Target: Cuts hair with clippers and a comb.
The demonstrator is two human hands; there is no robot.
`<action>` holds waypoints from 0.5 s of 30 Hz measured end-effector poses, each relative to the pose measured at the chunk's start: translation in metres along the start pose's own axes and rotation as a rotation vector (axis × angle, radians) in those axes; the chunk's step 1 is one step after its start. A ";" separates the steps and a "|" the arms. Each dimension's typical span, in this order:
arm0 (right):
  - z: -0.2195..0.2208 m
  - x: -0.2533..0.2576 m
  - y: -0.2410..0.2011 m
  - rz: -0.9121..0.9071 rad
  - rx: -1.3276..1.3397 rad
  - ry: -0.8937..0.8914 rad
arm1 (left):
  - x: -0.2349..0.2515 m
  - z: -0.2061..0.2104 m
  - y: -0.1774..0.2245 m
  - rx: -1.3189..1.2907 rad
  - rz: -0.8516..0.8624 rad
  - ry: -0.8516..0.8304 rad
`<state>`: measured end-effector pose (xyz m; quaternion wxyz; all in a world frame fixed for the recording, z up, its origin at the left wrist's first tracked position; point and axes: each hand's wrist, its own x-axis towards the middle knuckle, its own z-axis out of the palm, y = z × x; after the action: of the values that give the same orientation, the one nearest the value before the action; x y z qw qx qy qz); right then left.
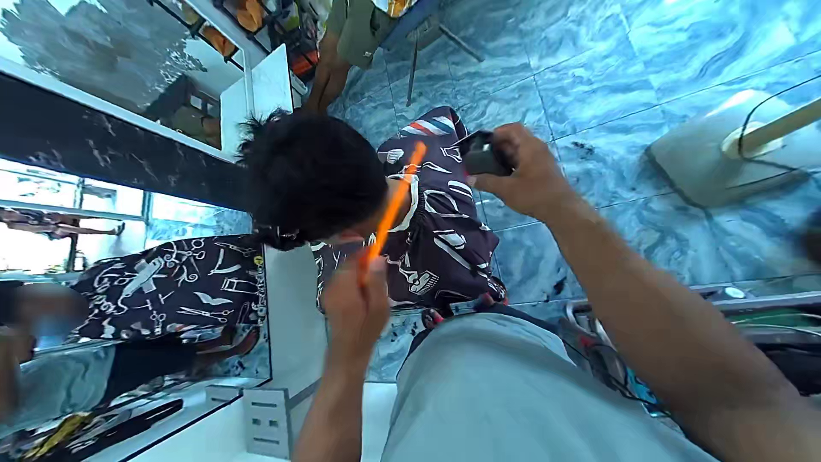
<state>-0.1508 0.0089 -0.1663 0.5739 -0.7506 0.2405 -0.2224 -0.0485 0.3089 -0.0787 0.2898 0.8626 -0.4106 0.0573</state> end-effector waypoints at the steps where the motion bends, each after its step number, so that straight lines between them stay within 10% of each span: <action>1: 0.007 0.005 -0.012 -0.090 -0.225 -0.035 | 0.013 -0.027 0.001 0.040 -0.027 0.102; 6: 0.029 0.039 -0.080 -0.495 -0.853 -0.125 | 0.116 -0.099 -0.034 0.130 -0.123 -0.040; 15: 0.043 0.055 -0.112 -0.574 -1.054 -0.226 | 0.157 -0.087 -0.055 0.132 -0.099 -0.241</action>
<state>-0.0693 0.0328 -0.0653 0.0643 -0.9873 0.0436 -0.1382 0.1071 0.2777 0.0214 0.1838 0.8997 -0.3945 -0.0342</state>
